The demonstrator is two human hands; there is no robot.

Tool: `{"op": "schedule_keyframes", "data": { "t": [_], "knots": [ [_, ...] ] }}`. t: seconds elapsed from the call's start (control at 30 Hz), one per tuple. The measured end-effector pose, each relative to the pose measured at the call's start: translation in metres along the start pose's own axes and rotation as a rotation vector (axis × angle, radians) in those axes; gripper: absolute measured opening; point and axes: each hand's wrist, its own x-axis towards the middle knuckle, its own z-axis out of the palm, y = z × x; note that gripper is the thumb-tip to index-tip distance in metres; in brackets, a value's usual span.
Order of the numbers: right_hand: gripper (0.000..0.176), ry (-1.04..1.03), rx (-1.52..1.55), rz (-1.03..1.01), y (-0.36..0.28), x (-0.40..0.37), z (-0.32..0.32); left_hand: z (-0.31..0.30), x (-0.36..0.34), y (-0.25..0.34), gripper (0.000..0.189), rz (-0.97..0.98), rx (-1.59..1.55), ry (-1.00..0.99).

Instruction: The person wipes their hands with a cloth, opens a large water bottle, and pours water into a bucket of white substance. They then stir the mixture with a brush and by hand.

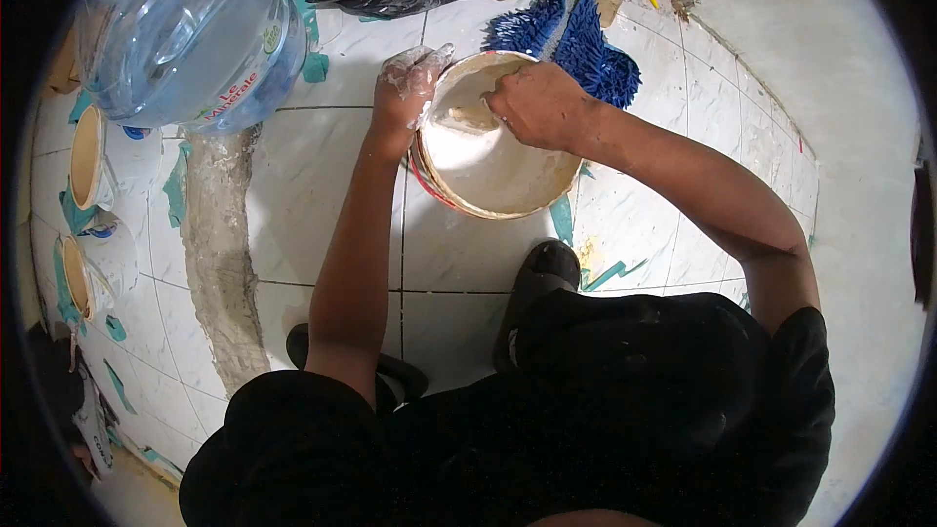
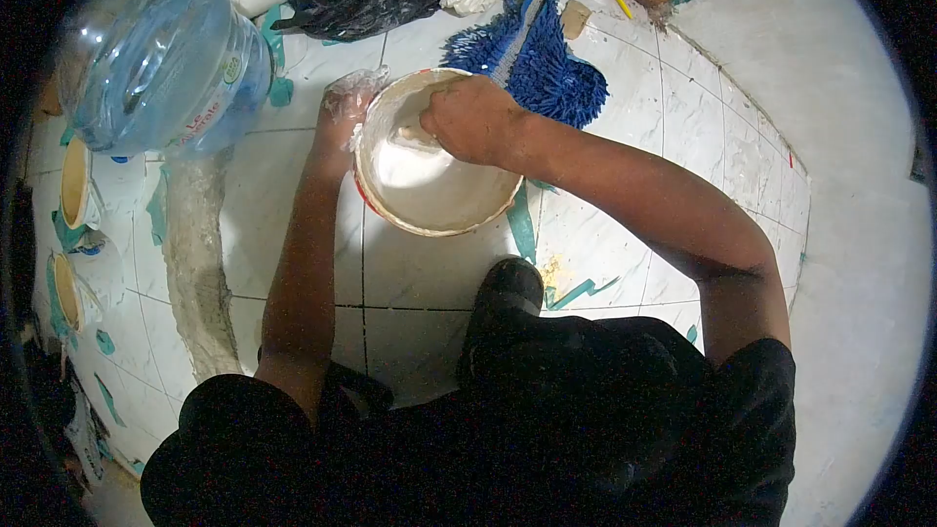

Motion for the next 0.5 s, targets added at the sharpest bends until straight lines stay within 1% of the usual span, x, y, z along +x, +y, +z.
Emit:
{"op": "schedule_keyframes", "data": {
  "t": [0.03,0.13,0.23,0.33,0.4,0.47,0.5],
  "knots": [
    [0.017,0.006,-0.014,-0.019,0.000,0.000,-0.001,-0.001,0.000,-0.002,0.021,0.026,0.010,0.000],
    [0.017,0.010,-0.050,-0.067,0.001,0.003,-0.002,-0.003,0.001,0.000,0.022,0.014,-0.017,-0.027],
    [0.016,0.011,-0.076,-0.102,-0.002,0.004,-0.001,0.003,-0.001,0.015,0.023,0.050,0.031,-0.021],
    [0.016,0.040,-0.089,-0.124,-0.003,0.003,-0.002,0.001,-0.002,0.011,0.023,0.047,0.102,0.001],
    [0.015,0.046,-0.091,-0.117,-0.001,0.004,0.000,0.002,-0.003,0.014,0.024,0.151,0.165,-0.001],
    [0.015,0.052,-0.065,-0.086,0.000,0.004,0.001,0.001,-0.002,0.013,0.024,0.135,0.132,-0.009],
    [0.015,0.056,-0.053,-0.070,0.001,0.004,0.001,0.000,-0.001,0.011,0.025,0.067,0.066,-0.017]
  ]
}}
